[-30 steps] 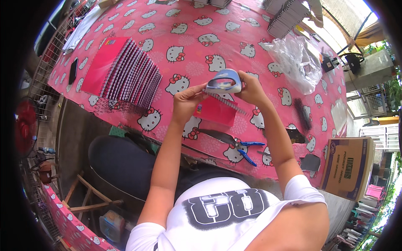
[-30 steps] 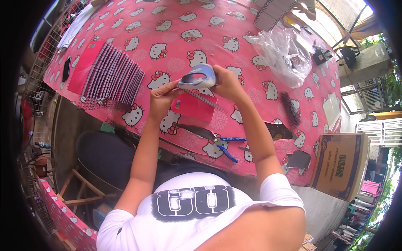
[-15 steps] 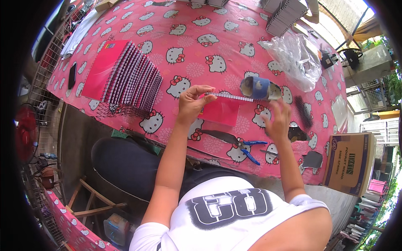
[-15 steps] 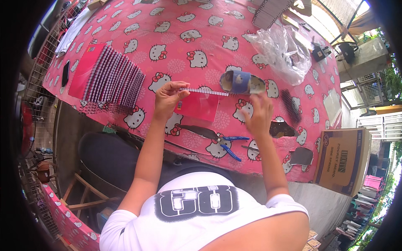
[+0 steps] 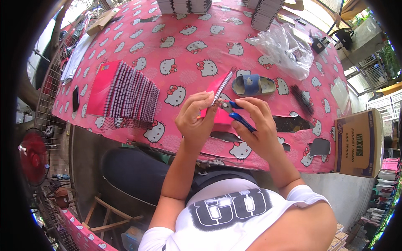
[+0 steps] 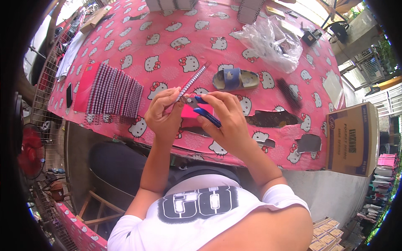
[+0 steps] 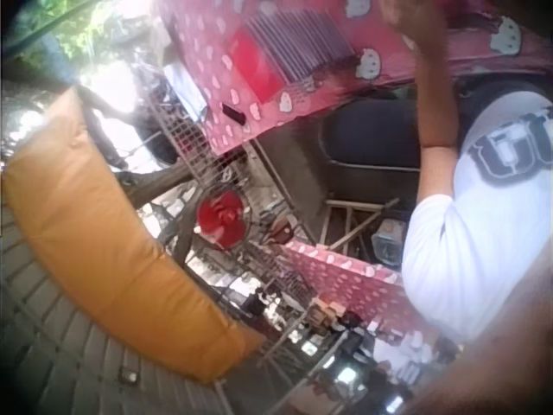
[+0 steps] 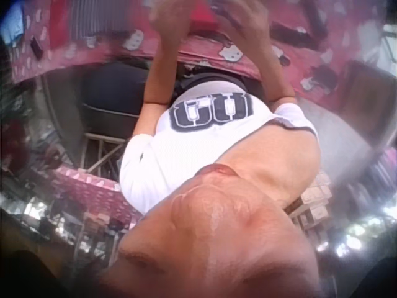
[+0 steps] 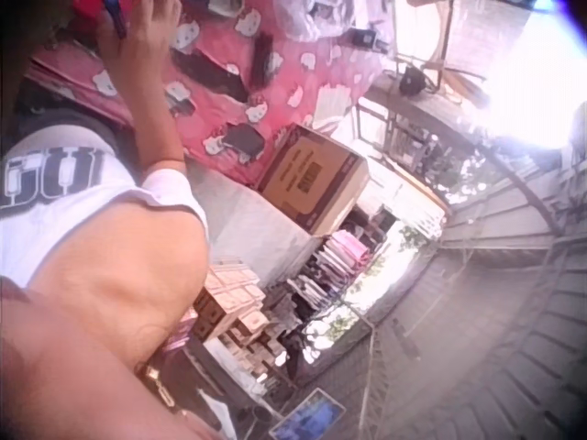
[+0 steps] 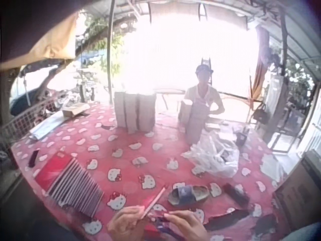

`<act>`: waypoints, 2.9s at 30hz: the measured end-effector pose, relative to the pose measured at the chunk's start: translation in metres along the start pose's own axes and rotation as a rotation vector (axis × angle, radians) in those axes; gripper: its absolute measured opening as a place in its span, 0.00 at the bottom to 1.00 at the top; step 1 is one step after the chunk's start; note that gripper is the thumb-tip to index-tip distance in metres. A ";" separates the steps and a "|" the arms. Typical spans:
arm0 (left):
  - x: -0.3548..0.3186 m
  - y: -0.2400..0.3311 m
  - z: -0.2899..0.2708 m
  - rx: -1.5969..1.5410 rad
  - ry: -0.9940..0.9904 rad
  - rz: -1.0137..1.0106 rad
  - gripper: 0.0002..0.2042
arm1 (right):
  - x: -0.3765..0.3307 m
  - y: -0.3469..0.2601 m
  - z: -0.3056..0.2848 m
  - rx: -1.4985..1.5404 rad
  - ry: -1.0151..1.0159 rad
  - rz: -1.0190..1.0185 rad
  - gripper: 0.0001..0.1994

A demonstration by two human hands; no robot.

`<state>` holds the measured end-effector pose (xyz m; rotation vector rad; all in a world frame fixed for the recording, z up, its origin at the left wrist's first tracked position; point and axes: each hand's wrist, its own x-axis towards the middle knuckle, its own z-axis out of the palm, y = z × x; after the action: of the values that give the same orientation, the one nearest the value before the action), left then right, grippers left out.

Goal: The person assembles notebooks by sliding spiral bindings into paper blocks and using pliers to secure the ends.

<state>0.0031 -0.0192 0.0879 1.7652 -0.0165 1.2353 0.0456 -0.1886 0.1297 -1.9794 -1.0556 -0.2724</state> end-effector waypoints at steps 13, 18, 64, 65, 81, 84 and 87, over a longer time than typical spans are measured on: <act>0.009 0.005 -0.034 0.069 -0.024 0.144 0.14 | 0.011 0.009 0.011 0.911 -0.499 0.557 0.17; 0.027 0.034 -0.050 0.216 0.016 0.107 0.09 | -0.004 0.002 0.023 1.058 -0.404 0.572 0.15; -0.013 -0.092 0.031 0.278 -0.811 -0.259 0.09 | -0.044 0.142 -0.018 -0.008 -0.048 0.324 0.10; -0.009 -0.082 0.029 0.300 -0.799 -0.191 0.09 | -0.044 0.134 -0.009 0.092 -0.035 0.281 0.11; -0.025 -0.032 0.016 0.345 -0.557 -0.096 0.07 | -0.016 0.098 0.021 0.338 -0.141 0.253 0.12; -0.026 -0.022 0.021 0.507 -0.463 -0.048 0.06 | -0.013 0.102 0.018 0.477 -0.281 0.449 0.10; -0.032 -0.020 0.021 0.566 -0.408 -0.085 0.08 | -0.009 0.091 0.022 0.493 -0.269 0.535 0.10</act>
<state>0.0128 -0.0377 0.0500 2.4593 0.1857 0.8434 0.1048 -0.2021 0.0582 -1.7818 -0.6285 0.5091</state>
